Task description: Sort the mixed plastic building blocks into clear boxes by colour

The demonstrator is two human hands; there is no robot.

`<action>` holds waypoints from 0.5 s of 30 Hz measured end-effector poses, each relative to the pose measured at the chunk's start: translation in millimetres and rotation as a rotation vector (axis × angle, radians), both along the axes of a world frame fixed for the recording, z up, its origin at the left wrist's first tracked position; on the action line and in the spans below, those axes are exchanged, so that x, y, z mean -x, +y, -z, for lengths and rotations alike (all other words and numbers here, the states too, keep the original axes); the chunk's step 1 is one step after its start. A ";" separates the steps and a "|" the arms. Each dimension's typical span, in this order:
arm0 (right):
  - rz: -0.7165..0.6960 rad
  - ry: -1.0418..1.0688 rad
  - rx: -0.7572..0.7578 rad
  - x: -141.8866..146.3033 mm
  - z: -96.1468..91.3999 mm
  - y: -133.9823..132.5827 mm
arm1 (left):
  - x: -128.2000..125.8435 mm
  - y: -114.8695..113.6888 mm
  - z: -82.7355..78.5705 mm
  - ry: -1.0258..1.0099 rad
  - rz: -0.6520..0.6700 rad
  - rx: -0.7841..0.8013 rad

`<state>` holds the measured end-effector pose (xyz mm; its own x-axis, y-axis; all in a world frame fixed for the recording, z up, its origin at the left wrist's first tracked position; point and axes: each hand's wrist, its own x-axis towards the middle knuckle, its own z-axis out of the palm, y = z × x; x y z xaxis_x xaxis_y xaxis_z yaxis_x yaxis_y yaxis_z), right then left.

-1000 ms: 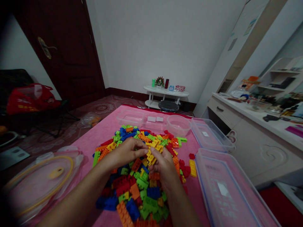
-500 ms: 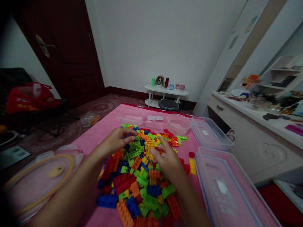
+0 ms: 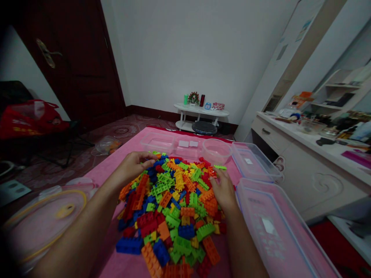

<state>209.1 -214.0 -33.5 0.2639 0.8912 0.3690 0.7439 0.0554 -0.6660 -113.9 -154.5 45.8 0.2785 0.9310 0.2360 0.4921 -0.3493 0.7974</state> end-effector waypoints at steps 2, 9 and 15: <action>0.004 0.021 0.070 3.2 10.2 5.0 | -1.2 0.4 1.1 0.013 0.006 -0.003; 0.019 -0.015 0.122 3.1 24.3 9.3 | -7.4 -1.4 2.9 0.016 0.030 0.036; 0.079 0.048 0.003 5.2 20.3 9.3 | -14.9 -2.1 6.2 0.062 0.074 0.004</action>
